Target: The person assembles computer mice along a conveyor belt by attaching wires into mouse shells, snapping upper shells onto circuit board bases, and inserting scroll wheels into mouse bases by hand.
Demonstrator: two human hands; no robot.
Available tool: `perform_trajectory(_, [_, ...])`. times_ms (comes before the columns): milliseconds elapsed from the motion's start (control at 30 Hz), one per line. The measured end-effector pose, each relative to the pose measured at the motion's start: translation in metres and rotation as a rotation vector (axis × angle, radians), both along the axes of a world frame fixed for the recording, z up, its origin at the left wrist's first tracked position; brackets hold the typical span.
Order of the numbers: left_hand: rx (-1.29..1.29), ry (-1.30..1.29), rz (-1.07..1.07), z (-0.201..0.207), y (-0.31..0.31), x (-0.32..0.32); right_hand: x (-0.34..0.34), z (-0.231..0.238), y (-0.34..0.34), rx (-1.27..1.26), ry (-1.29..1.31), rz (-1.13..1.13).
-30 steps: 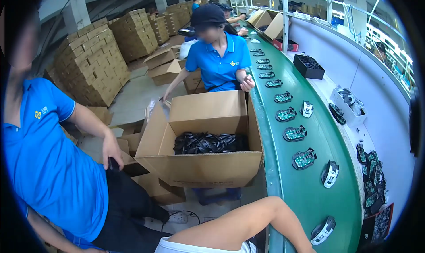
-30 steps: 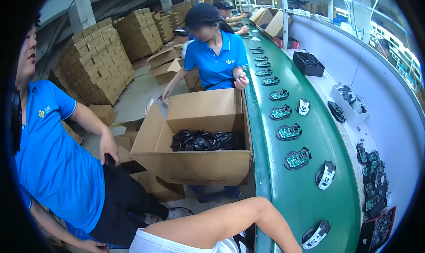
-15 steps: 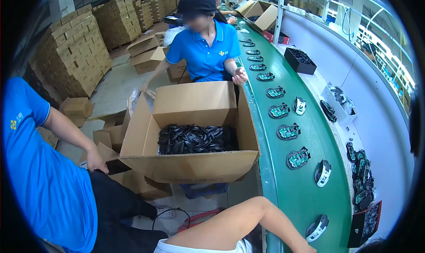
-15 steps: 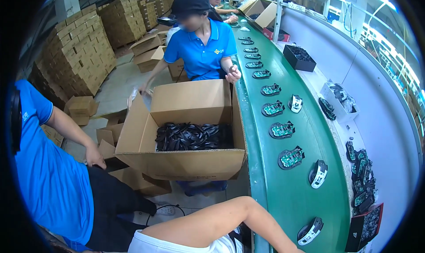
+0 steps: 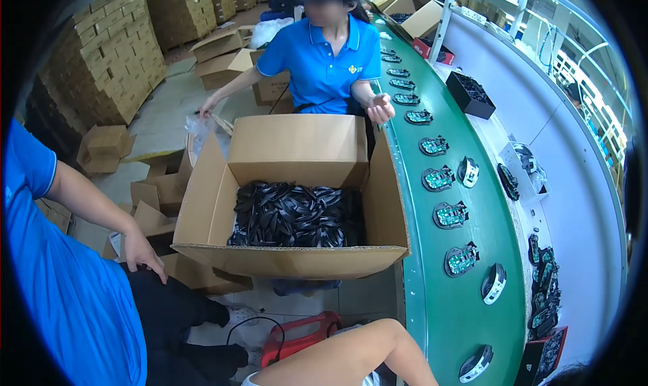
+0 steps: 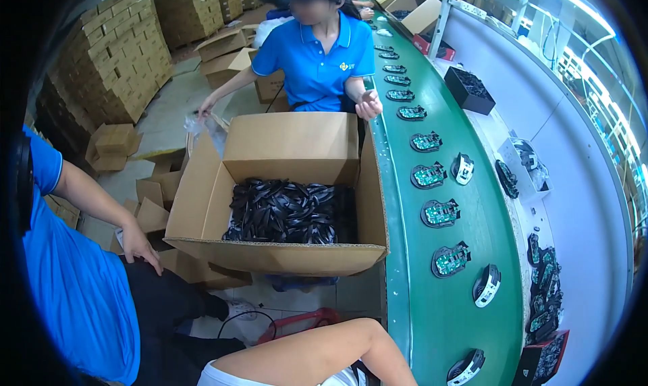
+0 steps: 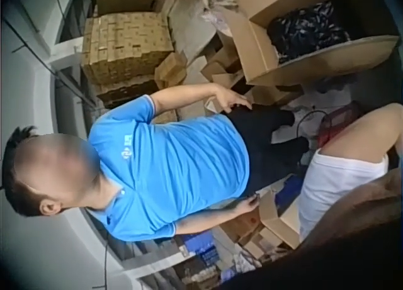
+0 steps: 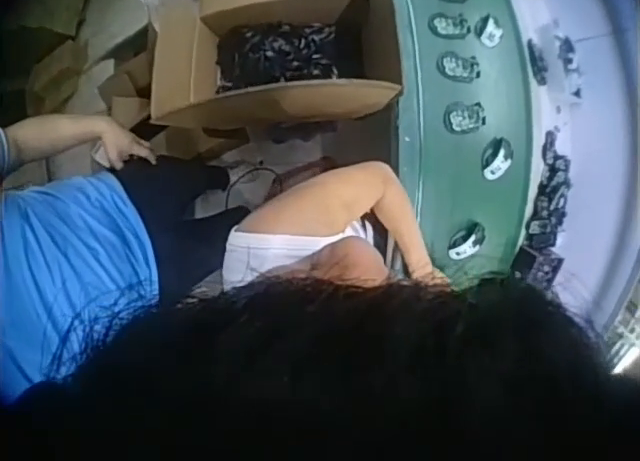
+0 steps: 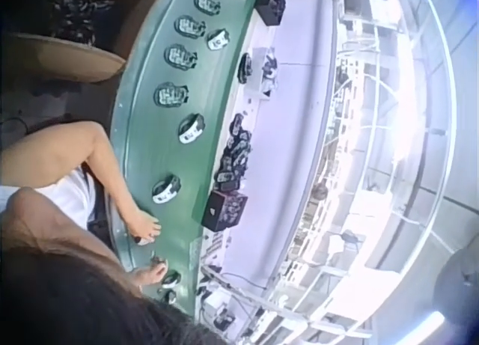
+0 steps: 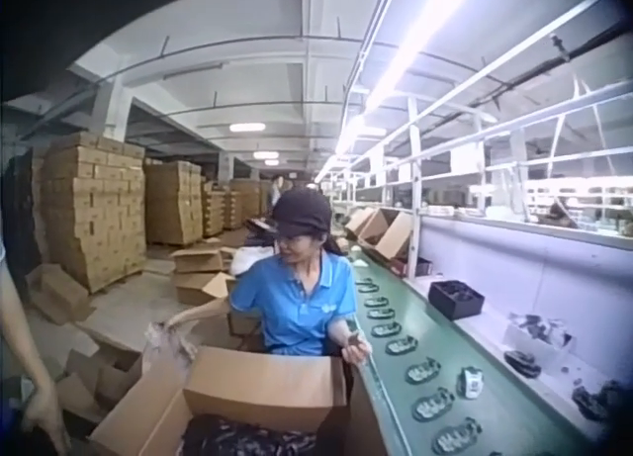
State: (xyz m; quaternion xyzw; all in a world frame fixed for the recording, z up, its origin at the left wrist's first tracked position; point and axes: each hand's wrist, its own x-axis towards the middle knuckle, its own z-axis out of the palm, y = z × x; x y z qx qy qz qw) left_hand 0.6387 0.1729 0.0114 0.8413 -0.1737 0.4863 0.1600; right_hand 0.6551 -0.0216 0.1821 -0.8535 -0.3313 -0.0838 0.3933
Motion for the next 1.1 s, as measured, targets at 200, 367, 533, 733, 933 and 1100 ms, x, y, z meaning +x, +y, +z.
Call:
perform_trajectory(200, [-0.542, 0.008, -0.757, -0.023, -0.001, 0.025, -0.05, 0.024, 0.039, 0.142, 0.332, -0.011])
perform_trajectory(367, [-0.246, -0.183, -0.309, 0.051, 0.021, -0.034, -0.044, 0.005, 0.026, -0.141, 0.212, -0.068])
perform_trajectory(533, [-0.395, -0.067, -0.294, 0.086, 0.034, -0.07, -0.055, -0.013, 0.009, -0.291, 0.107, -0.077])
perform_trajectory(733, [-0.243, 0.096, -0.259, 0.091, 0.037, -0.083, -0.077, -0.007, 0.019, -0.231, 0.175, 0.075])
perform_trajectory(933, [-0.129, 0.052, -0.399, 0.092, 0.007, -0.08, -0.087, -0.021, 0.013, -0.047, 0.018, 0.102])
perform_trajectory(1100, [-0.353, 0.152, -0.466, 0.12, 0.007, -0.092, -0.067, -0.025, -0.003, 0.038, 0.253, 0.024])
